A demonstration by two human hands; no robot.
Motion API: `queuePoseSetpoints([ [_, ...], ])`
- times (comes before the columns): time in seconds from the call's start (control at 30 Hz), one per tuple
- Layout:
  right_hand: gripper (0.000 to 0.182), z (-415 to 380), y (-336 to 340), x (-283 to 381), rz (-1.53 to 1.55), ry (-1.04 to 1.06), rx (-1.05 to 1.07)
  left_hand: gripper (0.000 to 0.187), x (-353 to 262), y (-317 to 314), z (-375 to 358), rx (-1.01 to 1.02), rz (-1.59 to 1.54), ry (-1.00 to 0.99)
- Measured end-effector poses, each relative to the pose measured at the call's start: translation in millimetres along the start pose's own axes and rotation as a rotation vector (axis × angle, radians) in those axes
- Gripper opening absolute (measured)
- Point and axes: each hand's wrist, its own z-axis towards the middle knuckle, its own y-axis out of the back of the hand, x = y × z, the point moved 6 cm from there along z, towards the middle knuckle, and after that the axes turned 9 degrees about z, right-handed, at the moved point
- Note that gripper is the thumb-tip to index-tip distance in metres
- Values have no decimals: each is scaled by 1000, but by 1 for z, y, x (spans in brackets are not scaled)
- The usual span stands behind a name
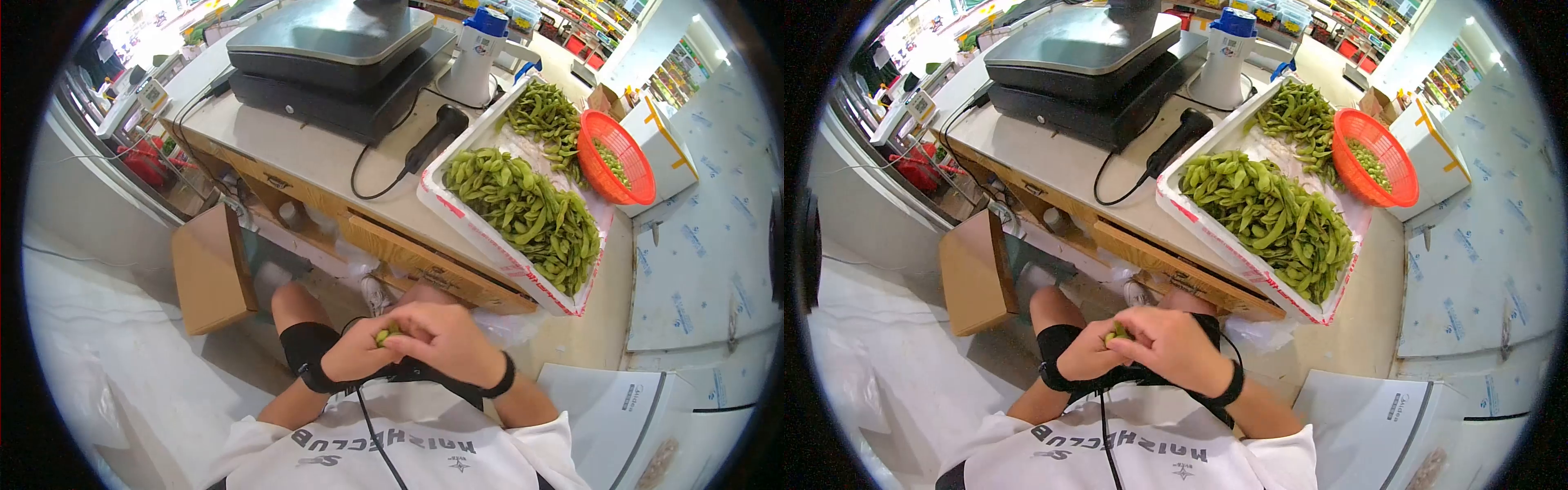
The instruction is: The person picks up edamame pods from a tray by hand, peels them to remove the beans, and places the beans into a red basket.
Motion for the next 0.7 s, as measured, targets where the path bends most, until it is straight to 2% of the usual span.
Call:
queuePoseSetpoints([
  [0.07, 19, -2, -14, -17, 30, 15, -9, 14, -4, -2, 2, 31, 168, -55],
  [0.17, 16, -8, -20, -40, 336, -98, -66, 12, 3, -3, -1, 62, 107, -9],
  [0.2, 13, -7, -17, -42, 327, -105, -79, 11, 5, -3, -3, 75, 81, 6],
  [0.27, 12, -8, -9, -37, 218, -6, -153, 8, -8, -6, -4, 61, 11, 52],
  [0.33, 11, -8, 0, -38, 335, 40, -247, 12, 5, -7, -4, 105, -18, 47],
  [0.4, 11, -15, 8, -57, 643, -182, -341, 15, 6, -3, -6, 47, -144, 60],
  [0.47, 12, -15, 11, -61, 846, -199, -344, 18, 2, 4, -8, -25, -249, 93],
  [0.53, 13, -11, 3, -62, 702, -159, -353, 21, -3, 12, -10, -119, -335, 157],
  [0.57, 13, -10, -1, -62, 630, -139, -358, 22, -6, 12, -8, -160, -285, 83],
  [0.67, 14, -5, -10, -56, 525, -152, -289, 18, 1, 13, -5, -251, -156, 20],
  [0.7, 14, -2, -10, -50, 575, -162, -315, 17, 1, 14, -5, -261, -206, 47],
])
